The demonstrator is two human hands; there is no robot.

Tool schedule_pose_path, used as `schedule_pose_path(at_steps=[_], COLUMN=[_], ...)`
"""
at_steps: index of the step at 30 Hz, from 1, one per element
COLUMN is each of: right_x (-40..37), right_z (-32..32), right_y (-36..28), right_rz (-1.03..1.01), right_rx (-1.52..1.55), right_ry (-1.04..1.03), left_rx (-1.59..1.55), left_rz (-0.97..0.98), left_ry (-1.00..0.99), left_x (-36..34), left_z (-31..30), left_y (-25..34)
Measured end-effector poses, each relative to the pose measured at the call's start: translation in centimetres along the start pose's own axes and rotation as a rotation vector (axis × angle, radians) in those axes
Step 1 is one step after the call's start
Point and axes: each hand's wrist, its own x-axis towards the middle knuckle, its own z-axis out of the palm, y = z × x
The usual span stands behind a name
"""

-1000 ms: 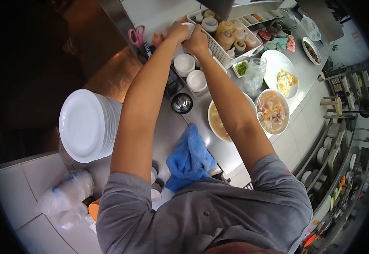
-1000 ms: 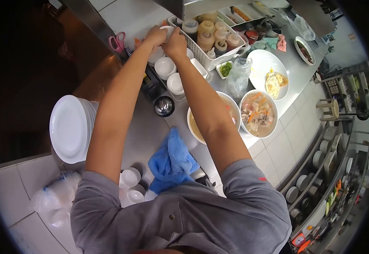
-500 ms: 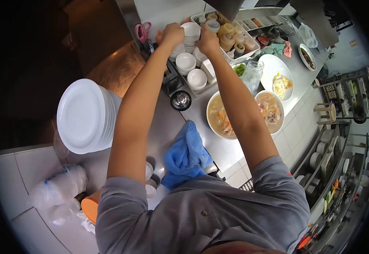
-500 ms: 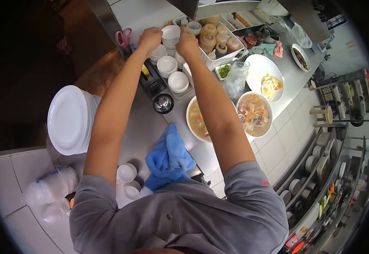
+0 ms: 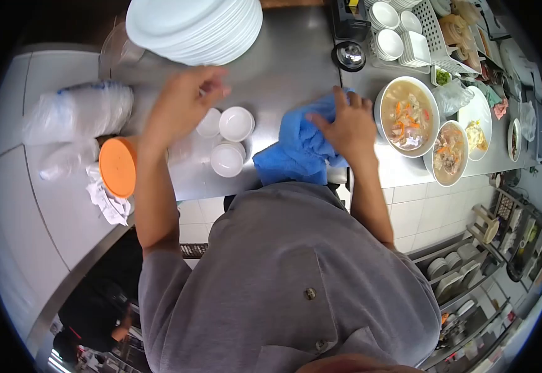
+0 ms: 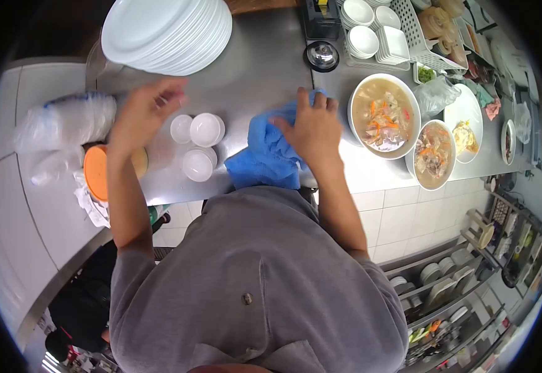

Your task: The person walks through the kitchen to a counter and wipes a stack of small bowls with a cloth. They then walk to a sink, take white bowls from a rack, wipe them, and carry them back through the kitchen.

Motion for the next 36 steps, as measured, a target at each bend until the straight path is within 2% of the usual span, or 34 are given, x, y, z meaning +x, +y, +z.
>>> schedule_pose_path(at_steps=[1, 3, 4, 6, 7, 9, 10, 11, 13, 15, 17, 18, 19, 20, 21, 22, 23, 24, 26, 28, 30, 32, 36], right_x=[-1.2, -2.3, -2.5, -1.6, -1.4, -0.7, -0.6, -0.5, -0.7, -0.8, -0.7, -0.6, -0.5, -0.2, 0.0, 0.2, 0.6, 0.5, 0.4, 1.9, 0.5, 2.5, 4.0], right_z=[1.5, 3.7, 4.5, 5.0, 4.6, 3.5, 2.6, 2.1, 1.9, 2.3, 2.4, 2.3, 2.1, 2.0, 2.3, 2.7, 3.3, 4.4, 7.3, 8.2, 8.8, 7.5, 8.0], right_y=[0.1, 0.0, 0.4, 2.1, 2.4, 2.6, 2.5, 2.4, 1.9, 2.0, 1.8, 1.6, 1.3, 1.0, 0.3, -0.9, -1.9, -2.5, -3.3, -3.1, -3.3, -2.5, -2.0], right_rz=[-0.014, 0.029, 0.030, -0.040, -0.029, -0.100, -0.094, -0.074, -0.034, 0.022, 0.017, 0.014, -0.092, -0.197, -0.196, -0.325, -0.448, -0.439, -0.566, -0.623, -0.661, -0.796, -0.875], right_rx=[-0.008, 0.096, 0.088, 0.166, 0.148, 0.379, 0.412, 0.382, 0.591, 0.637, 0.846, 0.846, 0.856, 0.862, 0.859, 0.703, 0.542, 0.539, 0.193, 0.168, 0.181, 0.239, 0.259], right_ry=[0.000, -0.078, -0.072, -0.077, -0.060, 0.067, 0.045, 0.076, 0.181, 0.147, 0.218, 0.214, 0.242, 0.278, 0.281, 0.184, 0.092, 0.097, 0.227, 0.245, 0.208, 0.057, -0.042], left_rx=[-0.012, 0.324, 0.320, 0.412, 0.408, 0.472, 0.461, 0.458, 0.356, 0.347, 0.243, 0.190, 0.188, 0.056, -0.076, -0.077, -0.138, -0.199, -0.163, -0.134, -0.166, -0.086, 0.048], left_rz=[-0.002, -0.011, -0.002, -0.148, -0.121, -0.183, -0.221, -0.174, -0.111, -0.059, 0.139, 0.135, 0.130, 0.124, 0.119, 0.123, 0.217, 0.309, 0.269, 0.216, 0.304, 0.341, 0.403], left_ry=[0.010, 0.140, 0.144, 0.076, 0.081, 0.174, 0.139, 0.145, 0.144, 0.186, 0.278, 0.321, 0.321, 0.324, 0.323, 0.320, 0.398, 0.472, 0.411, 0.376, 0.320, 0.341, 0.323], left_x=[-1.1, -2.6, -3.0, -2.7, -2.5, -1.4, -0.9, -0.2, 0.5, 2.0, 3.3, 3.5, 3.4, 3.7, 4.0, 4.4, 5.0, 5.4, 5.0, 5.7, 5.3, 6.1, 6.5], left_z=[2.3, 6.5, 8.0, 10.7, 12.0, 13.6, 13.5, 13.7, 14.1, 14.9, 15.4, 15.4, 15.6, 15.7, 16.0, 16.5, 17.1, 17.5, 16.3, 14.8, 15.0, 14.7, 14.8], left_y=[-1.6, -4.3, -4.5, -4.2, -4.7, -5.1, -4.2, -3.7, -3.7, -3.4, -3.2, -2.8, -3.1, -3.5, -4.1, -5.0, -6.0, -6.4, -5.2, -4.3, -5.0, -5.5, -6.5])
